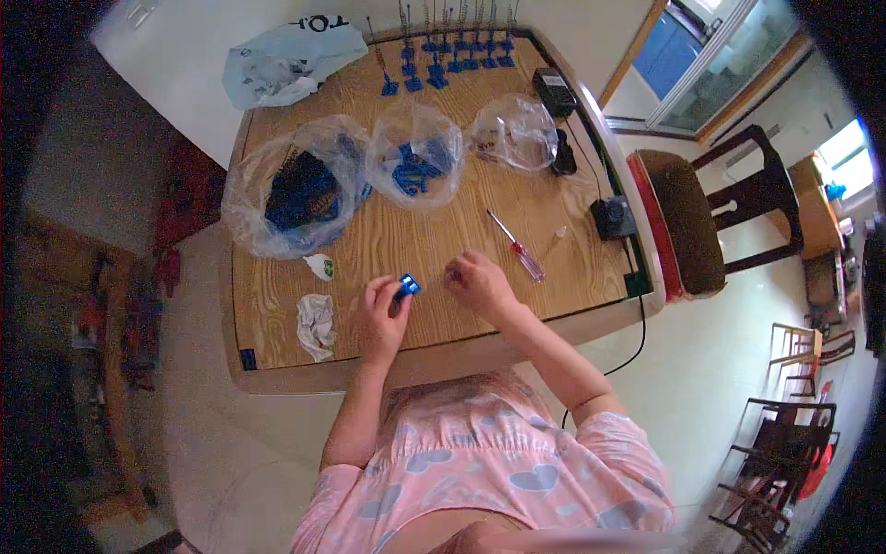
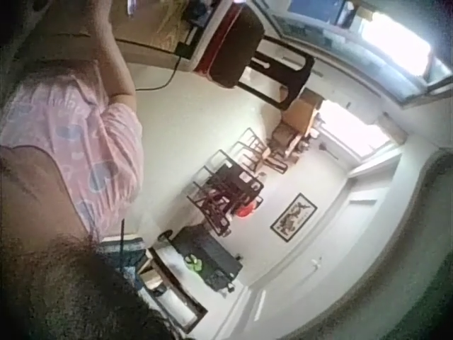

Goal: The person assembles small blue plastic components using a screwdriver and small metal pins.

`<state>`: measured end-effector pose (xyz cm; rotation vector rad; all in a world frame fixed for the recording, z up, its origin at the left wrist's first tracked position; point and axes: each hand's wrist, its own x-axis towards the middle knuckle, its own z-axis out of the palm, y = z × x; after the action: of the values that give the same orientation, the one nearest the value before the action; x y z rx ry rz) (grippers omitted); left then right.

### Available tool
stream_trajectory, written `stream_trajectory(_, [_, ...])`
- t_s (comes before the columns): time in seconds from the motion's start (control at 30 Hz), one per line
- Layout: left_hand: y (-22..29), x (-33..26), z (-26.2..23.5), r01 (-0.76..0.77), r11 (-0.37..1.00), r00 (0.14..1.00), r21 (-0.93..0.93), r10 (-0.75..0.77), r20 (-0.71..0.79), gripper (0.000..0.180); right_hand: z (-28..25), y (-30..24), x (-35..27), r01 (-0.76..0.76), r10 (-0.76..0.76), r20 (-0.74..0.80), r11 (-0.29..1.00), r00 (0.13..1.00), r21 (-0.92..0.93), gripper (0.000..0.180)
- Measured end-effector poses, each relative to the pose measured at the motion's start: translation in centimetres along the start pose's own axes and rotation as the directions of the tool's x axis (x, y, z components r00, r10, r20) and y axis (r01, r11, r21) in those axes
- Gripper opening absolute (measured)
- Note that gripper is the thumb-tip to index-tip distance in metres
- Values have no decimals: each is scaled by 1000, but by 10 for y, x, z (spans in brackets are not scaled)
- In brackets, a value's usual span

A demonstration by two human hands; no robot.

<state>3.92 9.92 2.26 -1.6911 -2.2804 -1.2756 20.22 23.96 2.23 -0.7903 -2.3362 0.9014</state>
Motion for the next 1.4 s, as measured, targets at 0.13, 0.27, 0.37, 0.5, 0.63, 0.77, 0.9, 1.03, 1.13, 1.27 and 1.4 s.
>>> stream_trajectory(0.13, [-6,-13,10,-21,993,1000,-114,23,13,32,1,-1,8,62,-43,95,975,995,-213,12])
stream_trajectory(0.27, [-1,-14,3,-173,985,983,-11,173,62,34,0,-6,21,52,-45,135,997,990,-50,14])
stream_trajectory(0.37, [-4,-16,5,-201,979,979,26,199,45,33,4,-26,28,111,-140,153,977,978,185,15])
stream_trajectory(0.5, [-3,-19,5,-123,992,988,-43,126,93,29,12,-32,32,245,-279,159,948,947,201,12])
stream_trajectory(0.63, [-2,-14,0,-217,976,972,8,215,91,27,9,-32,33,312,-343,198,934,918,175,12])
stream_trajectory(0.77, [-3,-17,3,-188,981,977,-45,191,90,27,4,-31,32,278,-341,253,926,905,255,12])
stream_trajectory(0.9, [-16,-26,12,-178,983,979,-38,181,94,29,7,-30,33,281,-356,274,919,893,278,13])
stream_trajectory(1.03, [-9,-23,8,-119,991,981,-67,127,147,30,4,-26,36,215,-320,321,922,891,321,13])
stream_trajectory(1.13, [-8,-24,7,-161,987,981,-7,160,111,31,2,-26,50,269,-380,385,911,841,311,13])
stream_trajectory(1.27, [-11,-26,10,-179,984,981,13,178,81,31,4,-20,73,186,-336,609,937,719,297,14])
stream_trajectory(1.4, [-8,-20,6,-208,977,974,-35,210,80,26,6,-17,83,245,-315,693,948,648,202,11])
